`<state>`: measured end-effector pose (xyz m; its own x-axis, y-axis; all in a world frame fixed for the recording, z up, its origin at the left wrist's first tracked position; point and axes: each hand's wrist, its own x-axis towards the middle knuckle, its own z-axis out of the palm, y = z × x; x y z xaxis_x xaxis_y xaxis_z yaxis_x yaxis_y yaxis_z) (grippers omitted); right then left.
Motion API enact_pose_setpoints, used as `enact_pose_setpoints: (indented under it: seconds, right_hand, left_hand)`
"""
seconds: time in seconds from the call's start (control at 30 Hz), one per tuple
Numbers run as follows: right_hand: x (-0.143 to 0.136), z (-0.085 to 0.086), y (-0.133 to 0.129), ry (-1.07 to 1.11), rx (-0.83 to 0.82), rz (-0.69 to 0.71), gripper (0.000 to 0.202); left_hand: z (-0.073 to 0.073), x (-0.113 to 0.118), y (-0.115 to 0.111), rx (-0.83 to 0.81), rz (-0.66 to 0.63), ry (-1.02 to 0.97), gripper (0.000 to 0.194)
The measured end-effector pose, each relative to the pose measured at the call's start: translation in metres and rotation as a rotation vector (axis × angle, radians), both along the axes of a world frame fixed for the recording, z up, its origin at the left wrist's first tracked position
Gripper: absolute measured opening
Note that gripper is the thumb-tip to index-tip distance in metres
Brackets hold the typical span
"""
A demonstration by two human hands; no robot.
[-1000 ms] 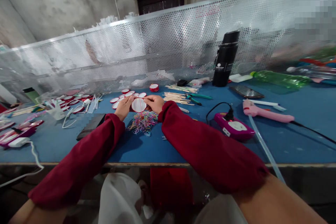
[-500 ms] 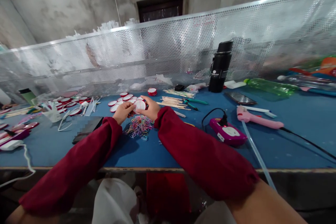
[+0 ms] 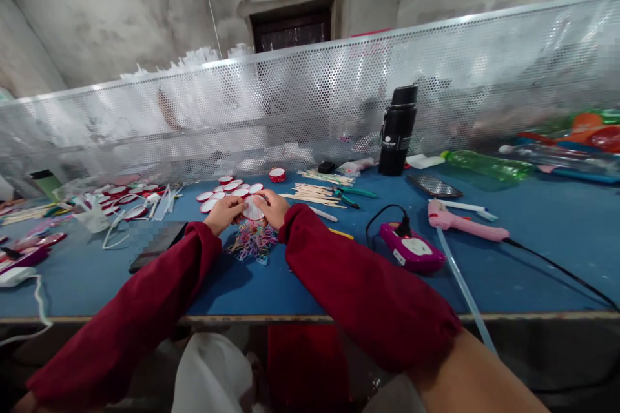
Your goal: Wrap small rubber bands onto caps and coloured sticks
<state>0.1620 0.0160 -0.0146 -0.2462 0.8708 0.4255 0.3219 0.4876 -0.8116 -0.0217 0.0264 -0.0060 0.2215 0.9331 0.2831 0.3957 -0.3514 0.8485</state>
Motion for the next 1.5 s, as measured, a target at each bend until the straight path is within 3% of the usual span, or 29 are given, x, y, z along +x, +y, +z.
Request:
enact_pose_setpoints:
  seconds: [0.27, 0.67, 0.9, 1.2, 1.37, 1.5]
  right_hand:
    - [0.007, 0.002, 0.012, 0.117, -0.088, -0.147, 0.046]
    - [0.013, -0.003, 0.021, 0.200, -0.088, -0.185, 0.042]
    - [0.015, -0.003, 0.020, 0.237, -0.072, -0.191, 0.044]
    - [0.023, 0.010, 0.020, 0.343, 0.062, -0.272, 0.046]
    - [0.029, 0.010, 0.024, 0.339, 0.157, -0.315, 0.045]
    - [0.031, 0.009, 0.025, 0.326, 0.167, -0.294, 0.033]
  left_hand:
    - [-0.006, -0.016, 0.016, -0.024, 0.202, -0.031, 0.032]
    - [-0.023, -0.034, 0.033, -0.017, 0.300, 0.131, 0.030]
    - [-0.014, -0.037, 0.027, 0.029, 0.365, 0.390, 0.027]
    - [-0.002, -0.034, 0.017, 0.154, 0.455, 0.404, 0.029]
    - [-0.001, -0.032, 0.016, 0.204, 0.427, 0.318, 0.027]
    - [0.002, -0.030, 0.015, 0.219, 0.396, 0.278, 0.026]
